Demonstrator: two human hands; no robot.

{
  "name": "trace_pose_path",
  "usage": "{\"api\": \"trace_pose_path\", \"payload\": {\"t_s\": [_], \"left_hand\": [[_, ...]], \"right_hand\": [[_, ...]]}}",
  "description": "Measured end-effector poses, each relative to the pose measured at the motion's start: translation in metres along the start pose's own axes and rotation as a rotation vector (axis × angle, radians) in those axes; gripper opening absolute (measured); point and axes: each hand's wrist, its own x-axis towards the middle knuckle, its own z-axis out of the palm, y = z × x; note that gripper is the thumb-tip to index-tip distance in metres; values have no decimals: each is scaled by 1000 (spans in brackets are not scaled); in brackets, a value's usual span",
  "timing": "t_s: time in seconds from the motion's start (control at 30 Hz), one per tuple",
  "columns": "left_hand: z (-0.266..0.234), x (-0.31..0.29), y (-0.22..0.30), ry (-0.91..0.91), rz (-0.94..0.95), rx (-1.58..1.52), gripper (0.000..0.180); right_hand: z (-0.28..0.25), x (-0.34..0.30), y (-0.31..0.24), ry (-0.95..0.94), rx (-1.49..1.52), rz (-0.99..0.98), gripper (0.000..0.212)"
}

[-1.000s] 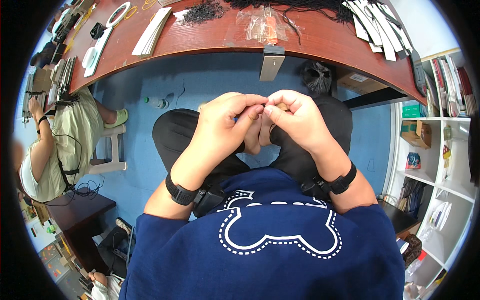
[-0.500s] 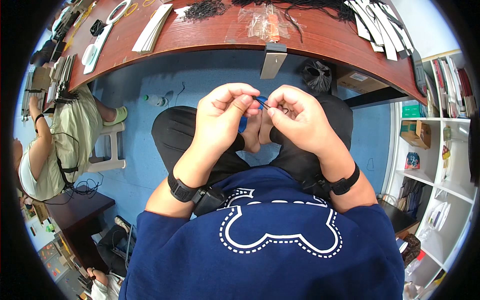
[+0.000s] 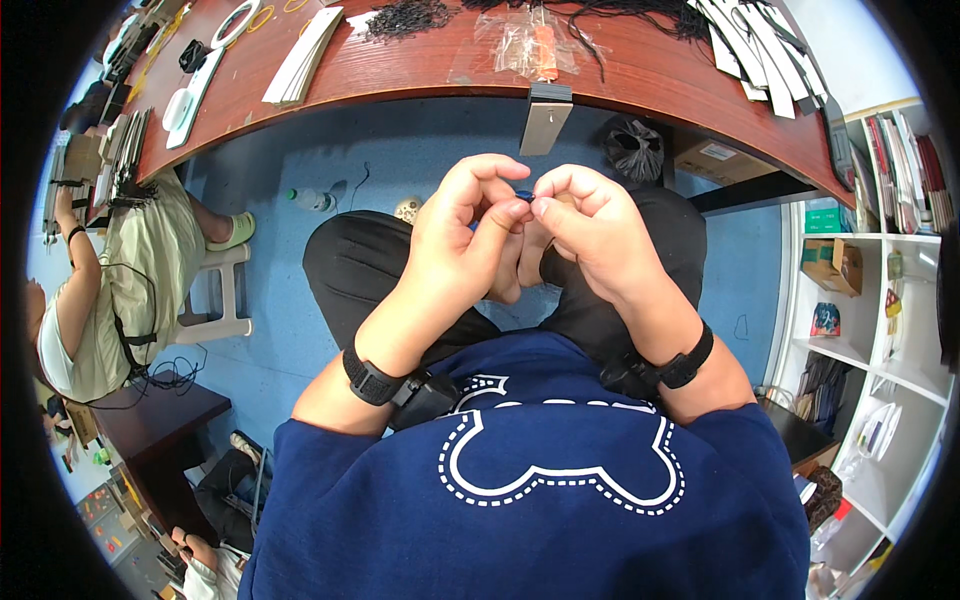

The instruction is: Attaching elastic loop strings to cardboard product tags at an assembly station.

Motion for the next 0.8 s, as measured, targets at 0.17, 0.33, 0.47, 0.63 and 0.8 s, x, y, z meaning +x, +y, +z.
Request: {"api": "trace_pose_path", "payload": {"t_s": [0.17,0.33,0.47,0.63,0.8], "left_hand": [[-7,7,13,-77,273,485,22],[-8,9,11,-101,319,543,20],[-16,13,3,-97,389,625,11],[-18,17,-41,-87,-290,39,10],[-4,23,-65,-238,-448,-84,10]], "right_hand": [[-6,1,2,46,-45,5,5],[-11,6,13,19,-145,-18,7],[-21,3,3,-135,-312,109,12],[-32,8,-21,-194,28,-123,17],[-24,25,-5,87,-2,-229,15]]}}
